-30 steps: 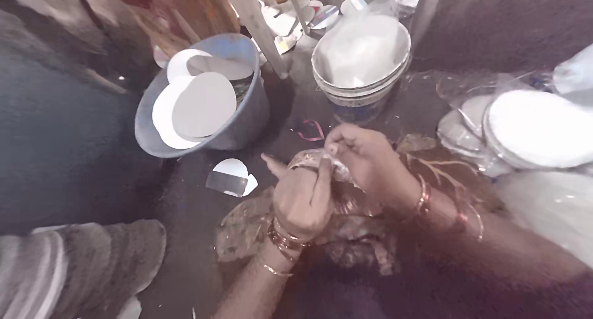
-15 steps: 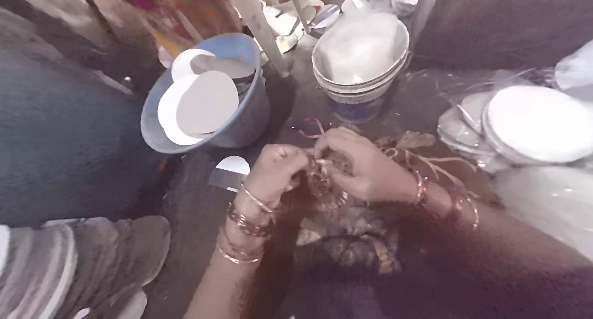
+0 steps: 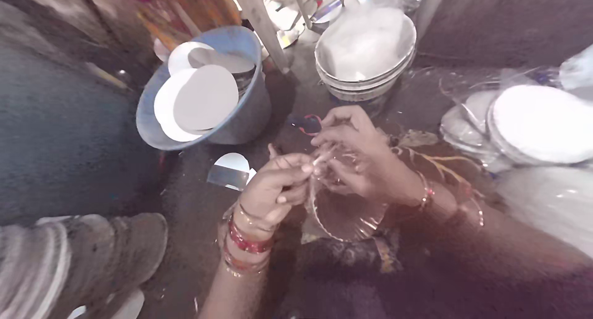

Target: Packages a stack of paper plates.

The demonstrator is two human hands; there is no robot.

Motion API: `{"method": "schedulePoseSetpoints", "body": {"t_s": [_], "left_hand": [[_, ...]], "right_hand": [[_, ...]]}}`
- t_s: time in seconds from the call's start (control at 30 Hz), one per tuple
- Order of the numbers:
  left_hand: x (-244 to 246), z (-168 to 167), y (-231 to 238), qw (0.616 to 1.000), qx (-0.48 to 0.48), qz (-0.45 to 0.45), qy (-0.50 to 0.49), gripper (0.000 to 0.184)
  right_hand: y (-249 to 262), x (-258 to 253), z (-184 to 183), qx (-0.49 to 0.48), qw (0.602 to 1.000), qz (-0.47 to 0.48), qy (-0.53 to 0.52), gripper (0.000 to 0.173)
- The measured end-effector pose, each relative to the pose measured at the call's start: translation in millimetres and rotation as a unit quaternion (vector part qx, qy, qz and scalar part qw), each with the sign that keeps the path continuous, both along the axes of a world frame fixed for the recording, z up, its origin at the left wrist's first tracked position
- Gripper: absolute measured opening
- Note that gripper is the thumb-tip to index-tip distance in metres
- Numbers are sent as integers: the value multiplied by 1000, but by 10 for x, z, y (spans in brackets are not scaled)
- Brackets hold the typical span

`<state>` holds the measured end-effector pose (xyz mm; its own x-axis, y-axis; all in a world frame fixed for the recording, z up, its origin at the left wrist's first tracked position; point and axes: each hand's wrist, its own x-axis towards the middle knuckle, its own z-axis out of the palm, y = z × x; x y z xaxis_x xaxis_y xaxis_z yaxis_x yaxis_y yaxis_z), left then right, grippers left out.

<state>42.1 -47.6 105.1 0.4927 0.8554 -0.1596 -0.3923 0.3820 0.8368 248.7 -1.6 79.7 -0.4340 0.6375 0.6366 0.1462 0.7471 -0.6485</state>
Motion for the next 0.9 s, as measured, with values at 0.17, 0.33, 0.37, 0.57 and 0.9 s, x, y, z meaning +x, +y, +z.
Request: {"method": "schedulePoseSetpoints", "body": {"t_s": [0.17, 0.33, 0.37, 0.57, 0.9], "left_hand": [[-49, -105, 0, 1000, 6, 23, 13, 17], [-14, -64, 2, 999, -3, 31, 17, 19], [-21, -57, 8, 1000, -17, 12, -5, 18], [-12, -68, 2, 997, -41, -39, -59, 16], [-18, -110, -10, 997, -28, -38, -53, 17]], "right_hand": [[51, -5, -82, 82, 992, 58, 71, 13], [11, -14, 37, 67, 991, 90, 76, 16], [28, 16, 65, 62, 991, 105, 51, 14], [47, 7, -16, 117, 986, 103, 64, 13], [65, 95, 139, -61, 977, 194, 68, 28]]}}
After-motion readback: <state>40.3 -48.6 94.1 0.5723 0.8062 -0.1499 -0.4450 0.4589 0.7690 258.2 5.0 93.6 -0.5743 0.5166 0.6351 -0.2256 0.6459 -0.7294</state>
